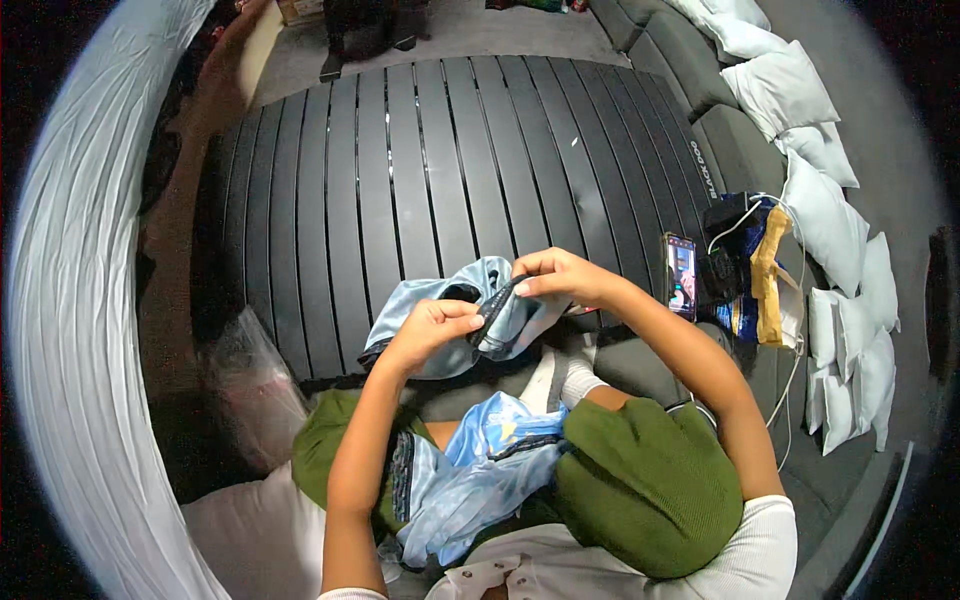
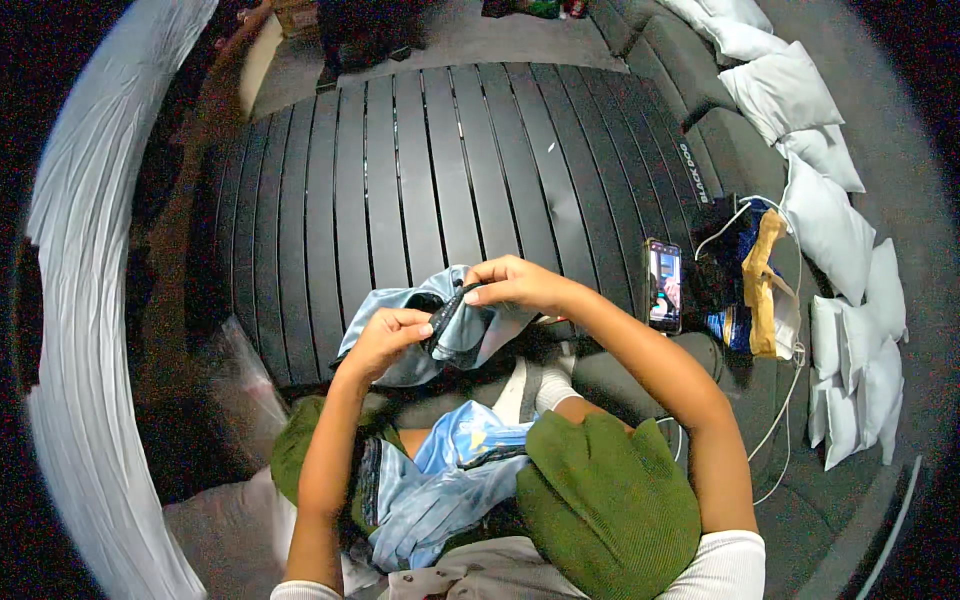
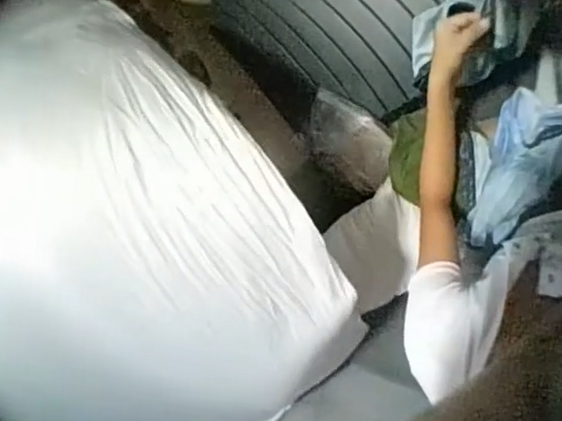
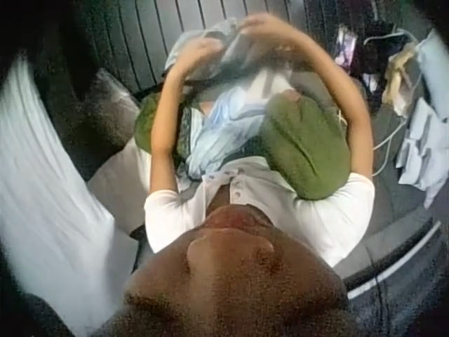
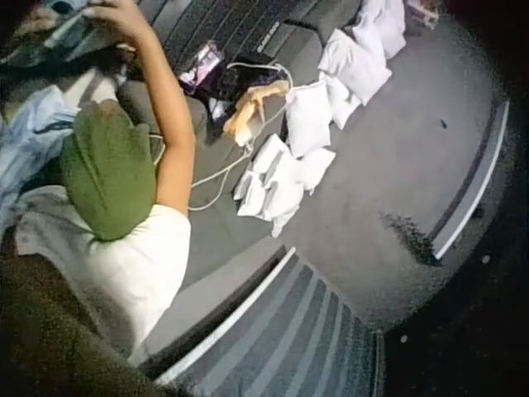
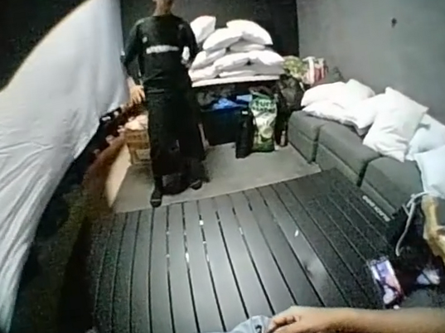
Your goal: Trim loose threads from fabric sleeves or neck gaiters using a small cutting tool.
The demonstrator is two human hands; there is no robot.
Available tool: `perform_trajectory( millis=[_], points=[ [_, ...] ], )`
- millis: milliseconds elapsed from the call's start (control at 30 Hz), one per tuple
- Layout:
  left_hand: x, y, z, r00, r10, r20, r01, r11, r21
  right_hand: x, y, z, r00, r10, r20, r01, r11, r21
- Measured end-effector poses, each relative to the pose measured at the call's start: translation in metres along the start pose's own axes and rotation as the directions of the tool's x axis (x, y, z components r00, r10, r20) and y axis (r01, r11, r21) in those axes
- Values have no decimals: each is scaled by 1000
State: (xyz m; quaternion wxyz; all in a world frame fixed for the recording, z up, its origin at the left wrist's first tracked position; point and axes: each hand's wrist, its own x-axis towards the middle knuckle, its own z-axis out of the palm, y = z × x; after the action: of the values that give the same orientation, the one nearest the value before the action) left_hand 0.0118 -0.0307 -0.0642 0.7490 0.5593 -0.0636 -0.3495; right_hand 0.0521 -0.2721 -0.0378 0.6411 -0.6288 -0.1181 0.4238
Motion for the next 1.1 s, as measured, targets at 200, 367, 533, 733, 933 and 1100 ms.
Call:
perform_trajectory(
  millis=[200,367,533,733,933,1100],
  points=[
    [-1,-4,-3,998,-41,51,42,999,-7,3,3,6,997,-39,-66,58,946,319],
    [-3,-2,-4,989,-64,132,74,995,-73,5,7,7,998,-48,-49,61,940,336],
    [-3,2,-1,996,-25,83,33,996,-88,11,15,6,991,-50,-121,83,955,283],
    [-5,2,-5,997,-65,-51,62,997,-41,-3,23,-21,803,-8,-596,286,883,373],
    [-3,8,-10,980,78,-181,-105,984,-145,-41,40,-43,874,-62,-483,241,917,319],
    [-5,34,12,940,287,-184,-295,955,-19,-46,48,-12,978,90,-187,-60,985,159]
  ],
)
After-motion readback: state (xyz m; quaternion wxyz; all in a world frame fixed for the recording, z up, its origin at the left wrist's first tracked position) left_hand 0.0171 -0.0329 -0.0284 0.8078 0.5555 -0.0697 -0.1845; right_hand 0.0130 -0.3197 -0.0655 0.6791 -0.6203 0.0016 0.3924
